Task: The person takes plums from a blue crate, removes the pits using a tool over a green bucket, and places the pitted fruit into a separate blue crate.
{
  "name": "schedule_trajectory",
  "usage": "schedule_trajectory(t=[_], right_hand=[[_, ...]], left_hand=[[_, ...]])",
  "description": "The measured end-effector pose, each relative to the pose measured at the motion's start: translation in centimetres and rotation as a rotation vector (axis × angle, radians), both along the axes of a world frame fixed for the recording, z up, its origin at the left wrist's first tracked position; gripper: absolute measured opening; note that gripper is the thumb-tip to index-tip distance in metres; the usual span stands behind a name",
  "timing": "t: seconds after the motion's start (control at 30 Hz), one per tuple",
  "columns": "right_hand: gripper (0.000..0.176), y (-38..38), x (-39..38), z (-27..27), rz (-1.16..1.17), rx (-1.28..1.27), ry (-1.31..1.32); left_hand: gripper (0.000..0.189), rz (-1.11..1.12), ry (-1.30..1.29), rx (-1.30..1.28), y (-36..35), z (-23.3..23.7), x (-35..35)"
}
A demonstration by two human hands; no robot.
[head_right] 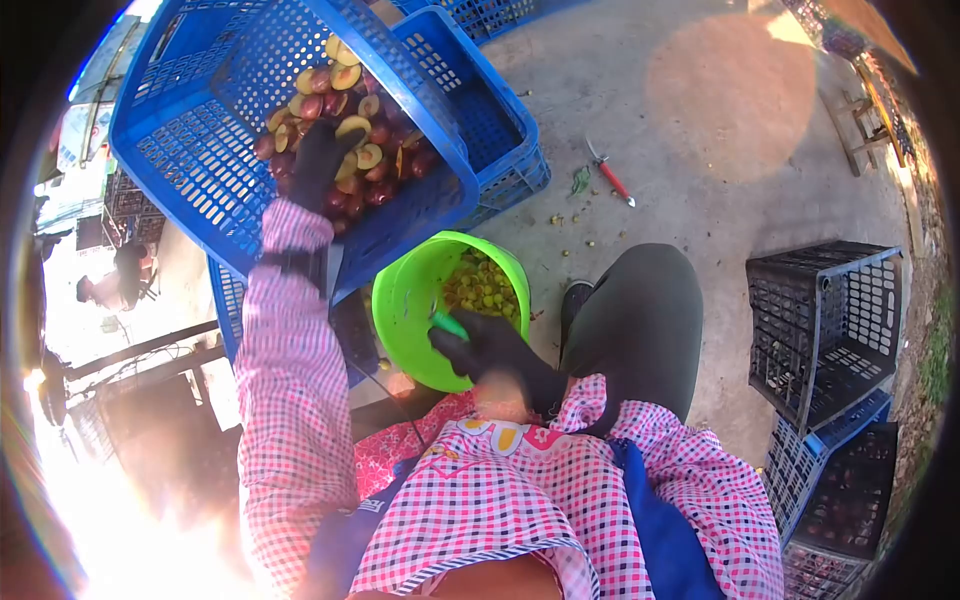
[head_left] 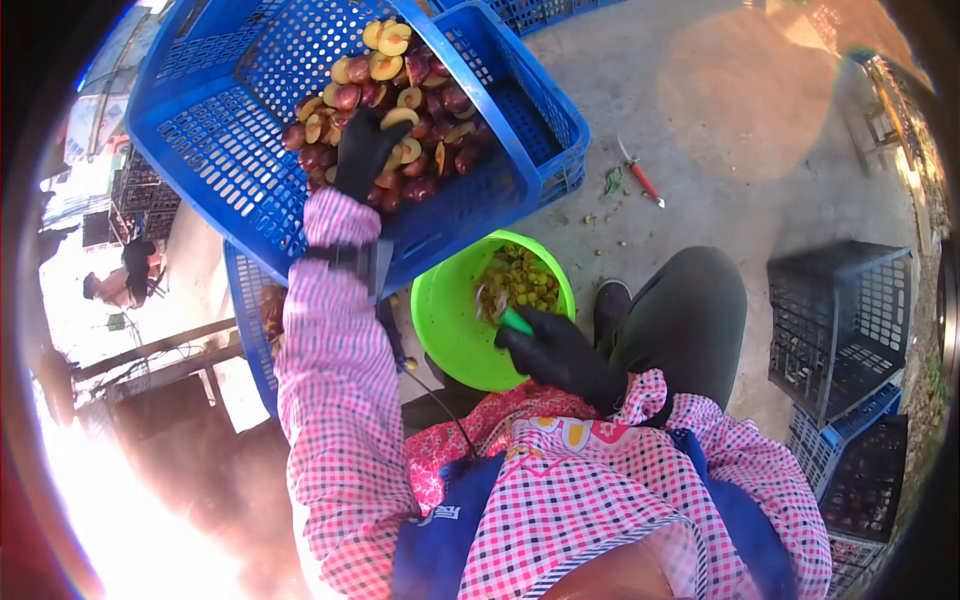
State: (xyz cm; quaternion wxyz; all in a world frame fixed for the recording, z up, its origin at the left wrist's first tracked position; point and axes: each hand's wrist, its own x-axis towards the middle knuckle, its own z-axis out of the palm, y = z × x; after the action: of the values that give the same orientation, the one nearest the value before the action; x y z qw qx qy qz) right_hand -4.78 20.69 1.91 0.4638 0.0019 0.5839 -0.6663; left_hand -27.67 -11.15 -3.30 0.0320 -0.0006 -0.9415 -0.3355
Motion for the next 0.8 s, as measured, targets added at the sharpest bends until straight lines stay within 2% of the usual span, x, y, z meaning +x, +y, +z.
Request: schedule_trajectory(t=[0.03,0.07,0.1,0.13,0.2,0.23,0.27,0.3,0.33,0.37,0.4,0.43,0.5,0.57,0.63,0.8], right_hand=[[0.033,-0.1,-0.1,0.1,-0.069,0.118,0.052],[0.033,-0.2,0.1,0.0,-0.068,0.117,0.045],[0.034,-0.3,0.4,-0.2,-0.292,0.048,0.188],[0.036,-0.3,0.6,-0.3,-0.516,-0.021,0.33],[0.038,-0.3,0.4,0.1,-0.489,0.066,0.401],[0.039,-0.3,0.4,0.1,-0.465,0.149,0.483],[0.039,-0.4,0.6,-0.9,-0.456,0.15,0.475],[0.039,-0.6,1.1,-2.5,-0.402,0.13,0.658],[0.039,-0.9,2.3,-3.6,-0.339,0.1,0.841],[0.039,-1.0,2.5,-3.3,-0.332,0.095,0.844],[0.039,-1.0,2.7,-2.9,-0.274,0.182,0.752],[0.04,-1.0,2.8,-2.5,-0.217,0.268,0.659],[0.039,-0.6,3.1,-1.6,-0.179,0.326,0.76],[0.039,-0.5,3.2,-1.6,-0.148,0.385,0.858],[0.038,-0.6,3.7,-2.5,-0.069,0.269,0.888],[0.038,-0.8,3.5,-3.8,-0.087,0.215,0.865]], left_hand=[[0.046,-0.019,0.026,0.16,2.7,2.8,3.6],[0.043,-0.046,-0.041,0.102,3.9,4.6,6.4],[0.044,-0.041,-0.151,0.289,4.7,5.4,9.3],[0.043,-0.109,-0.372,0.453,6.0,7.1,12.3],[0.038,-0.07,-0.615,0.36,9.1,9.4,17.9],[0.038,-0.061,-0.627,0.365,10.5,9.5,20.4],[0.036,0.008,-0.613,0.493,11.8,9.6,22.6],[0.035,0.079,-0.597,0.619,13.1,9.5,24.1],[0.038,0.195,-0.571,1.007,14.3,7.7,26.1],[0.043,0.299,-0.518,1.394,14.5,4.5,27.6],[0.052,0.043,-0.586,1.364,12.3,2.1,28.3],[0.052,0.047,-0.58,1.366,12.5,1.6,28.5],[0.054,0.318,-0.455,1.338,13.3,1.3,28.5],[0.053,0.315,-0.384,1.372,13.4,1.7,28.6],[0.052,0.316,-0.327,1.405,13.8,2.2,28.7],[0.051,0.258,-0.24,1.324,14.1,2.1,28.3]])
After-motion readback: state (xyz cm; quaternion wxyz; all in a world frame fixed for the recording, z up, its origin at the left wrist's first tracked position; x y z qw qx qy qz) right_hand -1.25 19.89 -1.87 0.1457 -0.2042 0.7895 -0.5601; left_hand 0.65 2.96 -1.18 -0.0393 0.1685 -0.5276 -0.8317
